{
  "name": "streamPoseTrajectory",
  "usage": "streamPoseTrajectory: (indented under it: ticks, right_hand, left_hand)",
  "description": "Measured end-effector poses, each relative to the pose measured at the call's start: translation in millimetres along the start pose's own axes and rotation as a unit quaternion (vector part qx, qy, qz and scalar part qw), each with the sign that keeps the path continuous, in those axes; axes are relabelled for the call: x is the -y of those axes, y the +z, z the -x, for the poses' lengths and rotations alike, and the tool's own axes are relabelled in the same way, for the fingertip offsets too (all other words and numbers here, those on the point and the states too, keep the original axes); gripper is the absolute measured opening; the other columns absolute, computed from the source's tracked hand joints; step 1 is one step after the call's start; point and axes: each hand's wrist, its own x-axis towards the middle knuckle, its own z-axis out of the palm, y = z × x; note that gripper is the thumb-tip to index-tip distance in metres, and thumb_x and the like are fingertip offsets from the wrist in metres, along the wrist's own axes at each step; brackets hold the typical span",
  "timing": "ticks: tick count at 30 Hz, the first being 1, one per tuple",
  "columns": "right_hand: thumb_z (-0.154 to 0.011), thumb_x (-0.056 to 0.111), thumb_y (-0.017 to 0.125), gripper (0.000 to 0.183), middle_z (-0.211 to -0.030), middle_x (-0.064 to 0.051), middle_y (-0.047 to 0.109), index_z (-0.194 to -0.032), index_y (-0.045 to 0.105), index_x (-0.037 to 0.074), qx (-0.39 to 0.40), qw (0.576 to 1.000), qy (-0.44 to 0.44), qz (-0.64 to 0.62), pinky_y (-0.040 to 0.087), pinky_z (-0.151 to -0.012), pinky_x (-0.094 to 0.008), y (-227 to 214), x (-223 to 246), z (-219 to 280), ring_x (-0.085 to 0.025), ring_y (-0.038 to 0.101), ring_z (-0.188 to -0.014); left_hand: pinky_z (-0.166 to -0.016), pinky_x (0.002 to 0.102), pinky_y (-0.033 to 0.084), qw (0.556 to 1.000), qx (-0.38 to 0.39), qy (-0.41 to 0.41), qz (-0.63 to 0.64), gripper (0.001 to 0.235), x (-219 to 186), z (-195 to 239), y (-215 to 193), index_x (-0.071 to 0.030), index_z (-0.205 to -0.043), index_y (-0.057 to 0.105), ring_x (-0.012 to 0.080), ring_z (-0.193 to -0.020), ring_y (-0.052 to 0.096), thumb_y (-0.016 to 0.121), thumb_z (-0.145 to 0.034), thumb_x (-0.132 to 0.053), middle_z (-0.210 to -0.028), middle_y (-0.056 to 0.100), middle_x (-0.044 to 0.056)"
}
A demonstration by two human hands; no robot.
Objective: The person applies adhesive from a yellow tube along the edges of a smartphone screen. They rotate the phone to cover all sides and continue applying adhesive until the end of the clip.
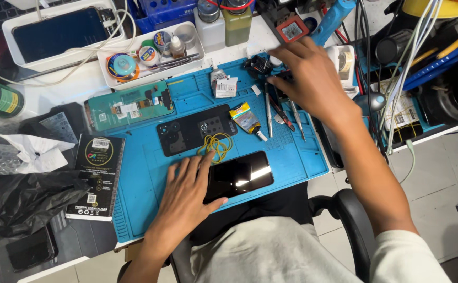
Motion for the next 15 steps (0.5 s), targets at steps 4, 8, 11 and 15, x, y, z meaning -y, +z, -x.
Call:
streamPoseTrajectory:
  ticks: [4,8,11,15]
  right_hand:
    - [-0.085,0.017,0.083,0.048,-0.121,-0.017,0.069,-0.127,0.069,-0.001,-0.02,0.999,-0.042,0.003,0.05,-0.097,-0.047,19,10,-30,-0.037,0.06,-0.114]
    - [-0.089,0.016,0.082,0.04,-0.119,-0.016,0.069,-0.124,0.07,0.002,0.037,0.993,-0.064,-0.097,0.051,-0.097,-0.046,24,29,-30,-0.037,0.063,-0.112]
    - [-0.079,0.016,0.083,0.048,-0.119,-0.019,0.067,-0.122,0.07,0.0,0.113,0.986,-0.044,-0.117,0.051,-0.089,-0.046,28,49,-12,-0.039,0.063,-0.107]
    - [-0.074,0.009,0.081,0.048,-0.115,-0.018,0.066,-0.119,0.071,-0.002,0.141,0.988,-0.033,-0.062,0.053,-0.085,-0.047,41,62,-2,-0.04,0.063,-0.102]
  left_hand:
    - [-0.106,0.051,0.032,1.0,-0.006,-0.005,0.002,0.105,2,1,-3,0.006,-0.143,0.039,0.0363,-0.126,0.046,0.088,-0.067,-0.045,-0.134,0.051,0.023]
    - [-0.104,0.051,0.031,1.0,0.004,-0.008,0.008,0.114,7,3,-7,0.007,-0.148,0.038,0.0397,-0.131,0.045,0.088,-0.062,-0.048,-0.138,0.051,0.024]
    - [-0.103,0.052,0.033,0.999,-0.026,0.011,0.017,0.102,10,5,-10,0.009,-0.142,0.04,0.0395,-0.125,0.047,0.084,-0.071,-0.049,-0.133,0.052,0.026]
    - [-0.101,0.051,0.039,0.998,-0.046,-0.01,0.045,0.089,9,-2,-9,0.005,-0.144,0.042,0.0378,-0.12,0.052,0.079,-0.082,-0.047,-0.129,0.056,0.023]
